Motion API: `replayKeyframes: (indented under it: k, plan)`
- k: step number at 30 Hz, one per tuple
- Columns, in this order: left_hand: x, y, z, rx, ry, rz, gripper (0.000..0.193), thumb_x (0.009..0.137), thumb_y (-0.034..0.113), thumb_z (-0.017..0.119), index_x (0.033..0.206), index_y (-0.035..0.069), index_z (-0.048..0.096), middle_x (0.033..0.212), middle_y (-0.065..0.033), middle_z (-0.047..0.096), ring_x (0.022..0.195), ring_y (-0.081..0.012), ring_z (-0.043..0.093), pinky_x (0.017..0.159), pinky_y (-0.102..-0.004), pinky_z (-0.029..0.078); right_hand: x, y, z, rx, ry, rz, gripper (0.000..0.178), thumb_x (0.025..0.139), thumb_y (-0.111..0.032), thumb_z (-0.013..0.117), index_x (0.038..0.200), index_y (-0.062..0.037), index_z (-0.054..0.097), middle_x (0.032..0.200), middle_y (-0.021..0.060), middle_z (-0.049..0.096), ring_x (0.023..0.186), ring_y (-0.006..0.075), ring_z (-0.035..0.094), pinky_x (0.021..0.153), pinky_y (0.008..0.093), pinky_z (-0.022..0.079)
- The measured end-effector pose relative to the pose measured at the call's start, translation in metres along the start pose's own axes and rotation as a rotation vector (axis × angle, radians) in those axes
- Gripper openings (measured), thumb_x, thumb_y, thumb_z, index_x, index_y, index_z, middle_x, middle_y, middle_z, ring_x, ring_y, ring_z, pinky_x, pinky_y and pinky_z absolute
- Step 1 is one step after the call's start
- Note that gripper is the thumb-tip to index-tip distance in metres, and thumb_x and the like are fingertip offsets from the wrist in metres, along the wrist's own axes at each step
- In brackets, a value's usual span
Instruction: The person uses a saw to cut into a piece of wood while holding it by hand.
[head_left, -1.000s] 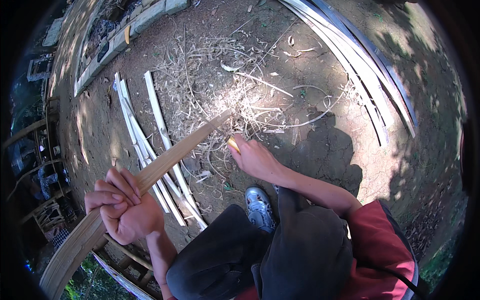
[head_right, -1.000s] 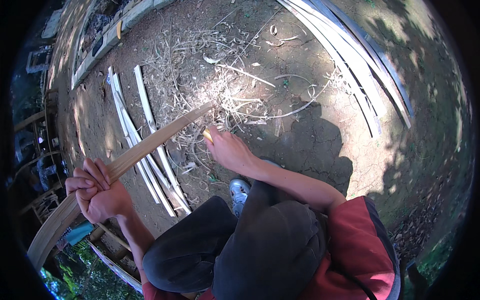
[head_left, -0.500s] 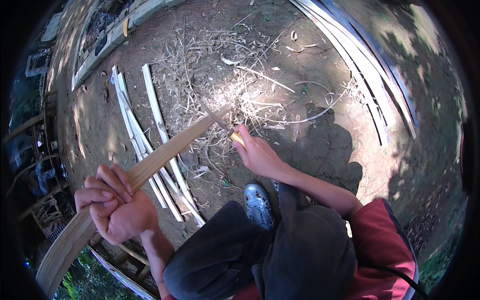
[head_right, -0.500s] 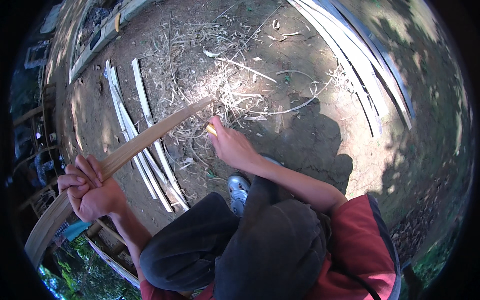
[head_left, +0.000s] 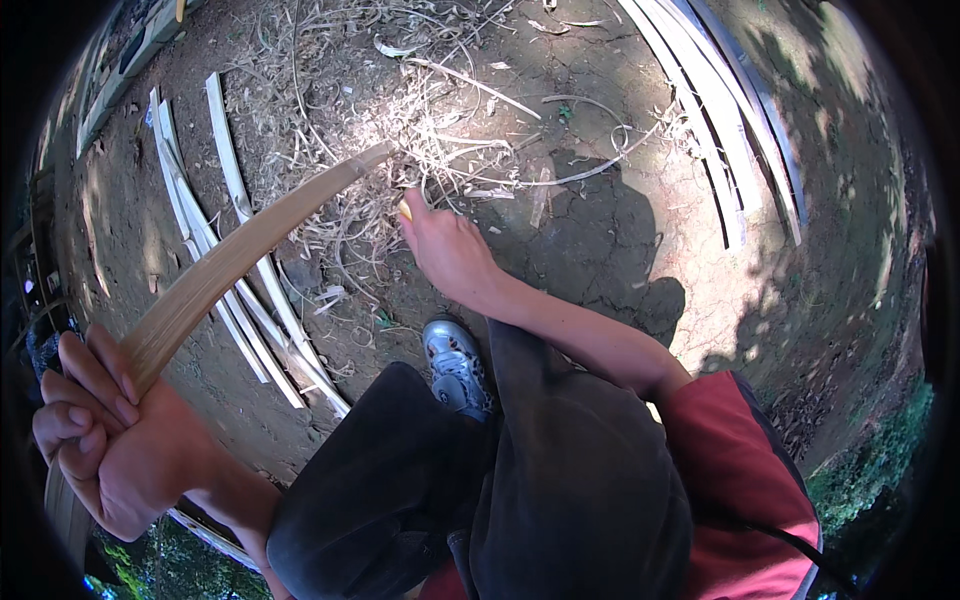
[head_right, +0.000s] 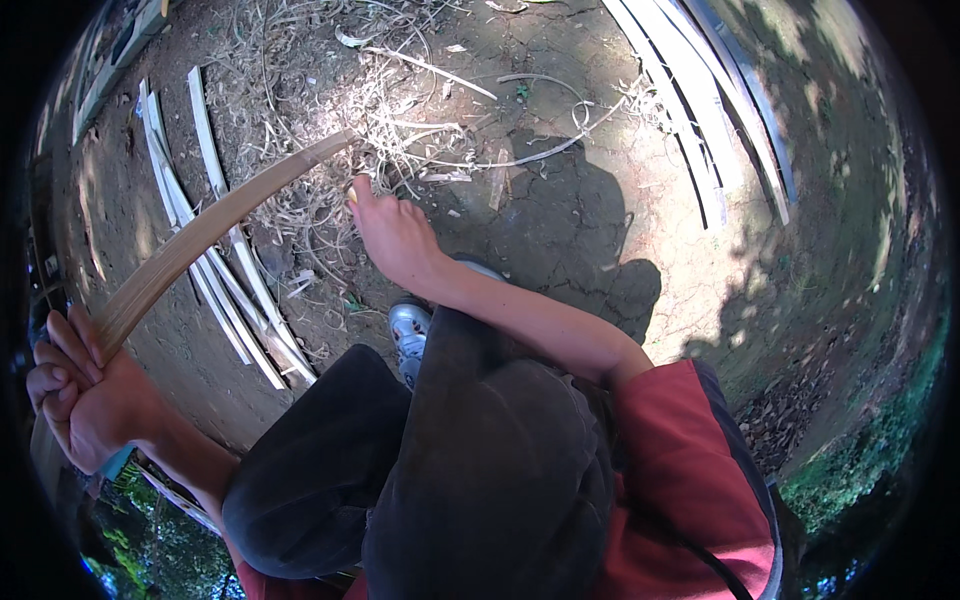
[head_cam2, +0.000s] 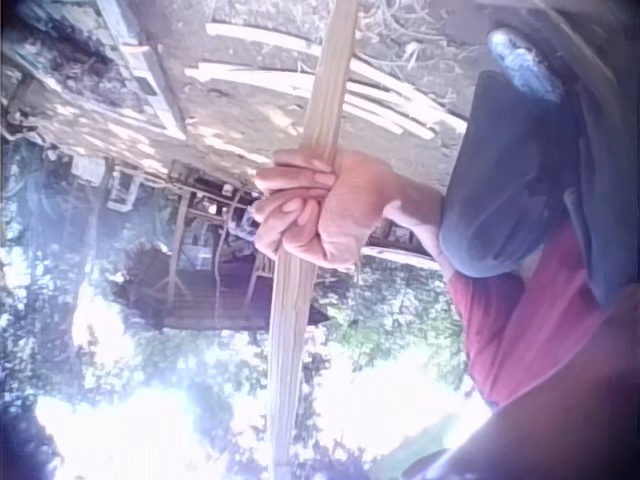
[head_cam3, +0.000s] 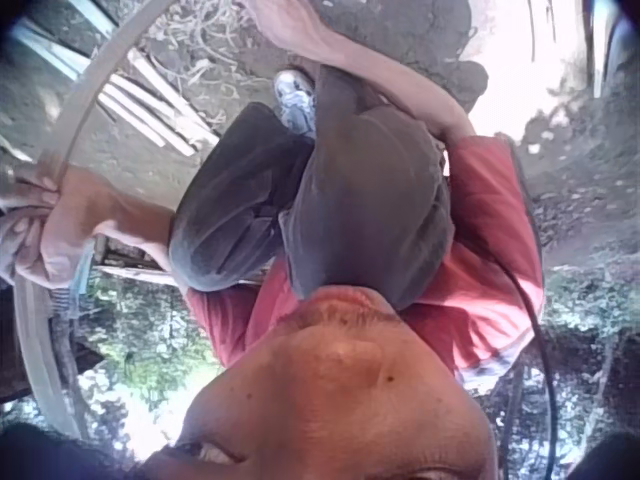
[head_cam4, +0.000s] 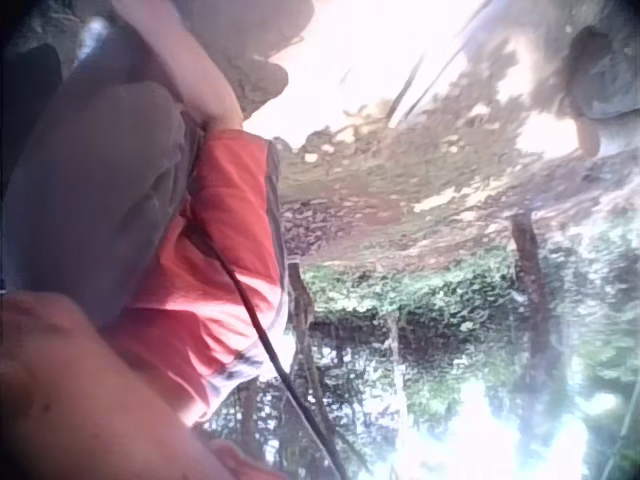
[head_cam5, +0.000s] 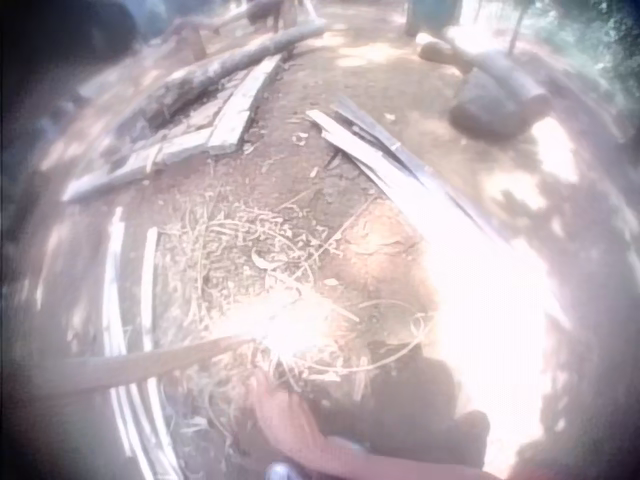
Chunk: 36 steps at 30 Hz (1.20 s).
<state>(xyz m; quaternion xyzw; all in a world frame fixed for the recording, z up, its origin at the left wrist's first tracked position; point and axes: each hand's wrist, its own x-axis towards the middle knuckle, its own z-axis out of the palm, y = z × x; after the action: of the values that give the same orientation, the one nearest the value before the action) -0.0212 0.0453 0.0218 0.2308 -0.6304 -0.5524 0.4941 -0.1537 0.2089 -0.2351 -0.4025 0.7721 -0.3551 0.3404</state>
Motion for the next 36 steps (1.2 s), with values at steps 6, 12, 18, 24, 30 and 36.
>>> replayKeyframes:
  k: [6, 12, 18, 24, 30, 36]
  plan:
    - [0.003, -0.003, -0.018, -0.133, -0.13, -0.036, 0.011, 0.056, 0.008, 0.045, 0.067, 0.008, 0.039, 0.065, -0.0075, 0.026, 0.064, -0.0191, 0.033, 0.061, -0.0318, 0.036, -0.008, -0.026, -0.026, 0.038, -0.056, -0.024, 0.043, 0.101, -0.015, 0.049, 0.138, 0.004, 0.038, 0.061, 0.0182, 0.06, 0.056, 0.038, 0.064, 0.057, 0.0505, 0.052]
    - [0.007, 0.015, -0.053, -0.116, -0.103, -0.136, 0.017, 0.057, 0.008, 0.045, 0.072, 0.007, 0.039, 0.069, -0.0091, 0.025, 0.07, -0.023, 0.037, 0.073, -0.0341, 0.042, -0.01, -0.022, -0.018, 0.092, -0.007, -0.194, 0.059, 0.099, -0.014, 0.053, 0.153, -0.0148, 0.031, 0.067, 0.0177, 0.057, 0.058, 0.0355, 0.061, 0.058, 0.0484, 0.052]
    - [0.009, 0.016, -0.069, -0.114, -0.114, -0.203, 0.016, 0.057, 0.008, 0.046, 0.07, 0.008, 0.037, 0.068, -0.0087, 0.025, 0.069, -0.0211, 0.036, 0.074, -0.0337, 0.042, -0.005, -0.01, -0.002, 0.047, 0.034, -0.17, 0.061, 0.096, -0.01, 0.055, 0.153, -0.0155, 0.035, 0.075, 0.0206, 0.057, 0.058, 0.0342, 0.061, 0.057, 0.0472, 0.052]
    - [0.024, 0.019, -0.107, -0.196, -0.109, -0.276, 0.017, 0.055, 0.008, 0.045, 0.066, 0.009, 0.032, 0.066, -0.009, 0.023, 0.069, -0.0219, 0.037, 0.08, -0.0379, 0.044, -0.004, -0.021, -0.014, -0.039, -0.003, -0.178, 0.061, 0.091, -0.003, 0.057, 0.149, -0.0098, 0.041, 0.077, 0.0222, 0.059, 0.059, 0.0326, 0.062, 0.057, 0.0453, 0.053]
    - [0.01, 0.009, -0.076, -0.03, 0.433, -0.027, 0.017, 0.053, 0.011, 0.043, 0.062, 0.01, 0.029, 0.064, -0.0103, 0.02, 0.065, -0.0233, 0.035, 0.084, -0.044, 0.046, -0.001, -0.022, -0.011, -0.029, 0.038, -0.259, 0.065, 0.09, 0.001, 0.054, 0.151, -0.0073, 0.035, 0.086, 0.0255, 0.06, 0.065, 0.0343, 0.063, 0.063, 0.0464, 0.055]
    - [0.004, 0.007, -0.04, 0.005, 0.07, -0.074, 0.006, 0.063, 0.012, 0.046, 0.066, 0.012, 0.041, 0.063, -0.0048, 0.03, 0.061, -0.0167, 0.031, 0.06, -0.0317, 0.032, 0.01, -0.008, 0.001, -0.06, -0.056, -0.139, 0.063, 0.092, 0.001, 0.047, 0.153, -0.007, 0.032, 0.091, 0.0277, 0.059, 0.074, 0.0392, 0.066, 0.069, 0.0495, 0.055]
